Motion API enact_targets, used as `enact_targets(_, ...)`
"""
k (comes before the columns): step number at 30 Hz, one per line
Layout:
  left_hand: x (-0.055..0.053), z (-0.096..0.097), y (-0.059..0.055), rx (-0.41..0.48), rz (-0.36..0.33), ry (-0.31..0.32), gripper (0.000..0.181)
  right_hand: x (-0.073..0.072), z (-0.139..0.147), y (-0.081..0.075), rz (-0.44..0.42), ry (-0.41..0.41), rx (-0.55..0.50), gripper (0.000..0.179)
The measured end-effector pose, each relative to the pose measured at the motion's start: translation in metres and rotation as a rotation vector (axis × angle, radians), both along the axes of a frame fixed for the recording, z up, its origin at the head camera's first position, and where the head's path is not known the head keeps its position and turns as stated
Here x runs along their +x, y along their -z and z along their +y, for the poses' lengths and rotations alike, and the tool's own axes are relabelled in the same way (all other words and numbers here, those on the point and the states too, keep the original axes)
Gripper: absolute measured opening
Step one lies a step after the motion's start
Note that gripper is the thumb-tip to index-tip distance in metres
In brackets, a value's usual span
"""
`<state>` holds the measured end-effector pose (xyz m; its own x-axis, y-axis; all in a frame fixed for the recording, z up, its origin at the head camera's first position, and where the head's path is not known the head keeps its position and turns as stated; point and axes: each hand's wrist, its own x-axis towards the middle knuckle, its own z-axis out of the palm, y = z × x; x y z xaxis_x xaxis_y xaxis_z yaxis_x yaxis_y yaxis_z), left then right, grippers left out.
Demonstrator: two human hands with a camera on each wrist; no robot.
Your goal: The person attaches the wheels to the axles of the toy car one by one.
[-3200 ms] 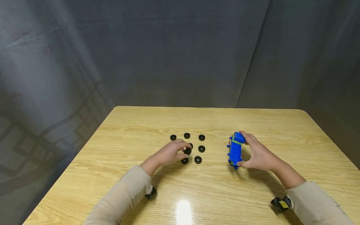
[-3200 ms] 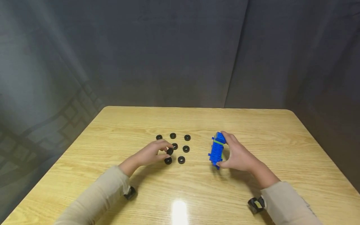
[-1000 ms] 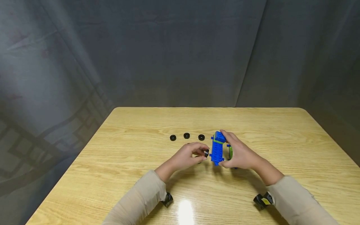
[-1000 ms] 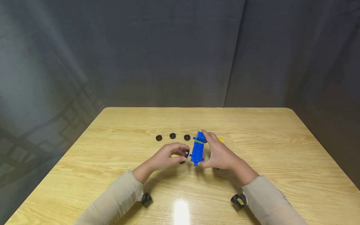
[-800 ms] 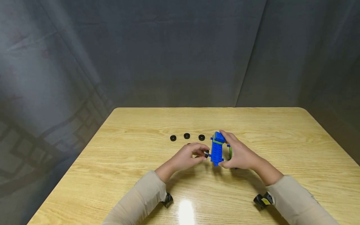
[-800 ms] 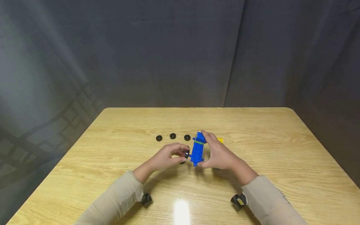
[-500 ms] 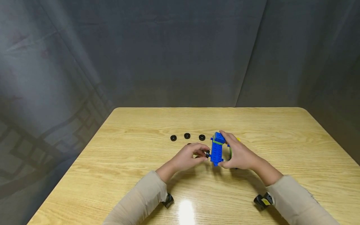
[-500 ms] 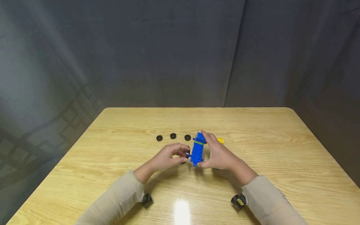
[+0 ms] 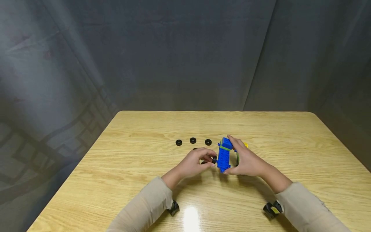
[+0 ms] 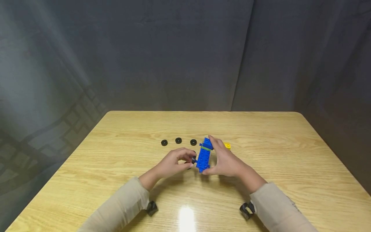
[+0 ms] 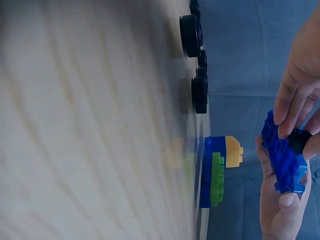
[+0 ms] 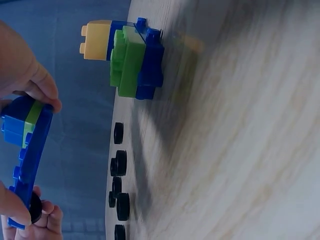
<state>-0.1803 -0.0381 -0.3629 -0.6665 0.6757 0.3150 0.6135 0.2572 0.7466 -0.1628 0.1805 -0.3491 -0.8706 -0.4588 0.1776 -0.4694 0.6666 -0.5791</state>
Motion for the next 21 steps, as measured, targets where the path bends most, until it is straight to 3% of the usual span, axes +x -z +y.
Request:
enact_targets(10,0.0033,0.0009,0.0010,-0.003,-0.008,-0.028,0.028,0.0013,-0.0011,0.0015,0.020,0.010,-0.004,0.111)
enact_targets(21,0.0092,0.0044,0.0025,0.052,0.013,-0.061,0.022,0.0056,-0.0033,0.0039,0.134,0.055,-0.007,0.105)
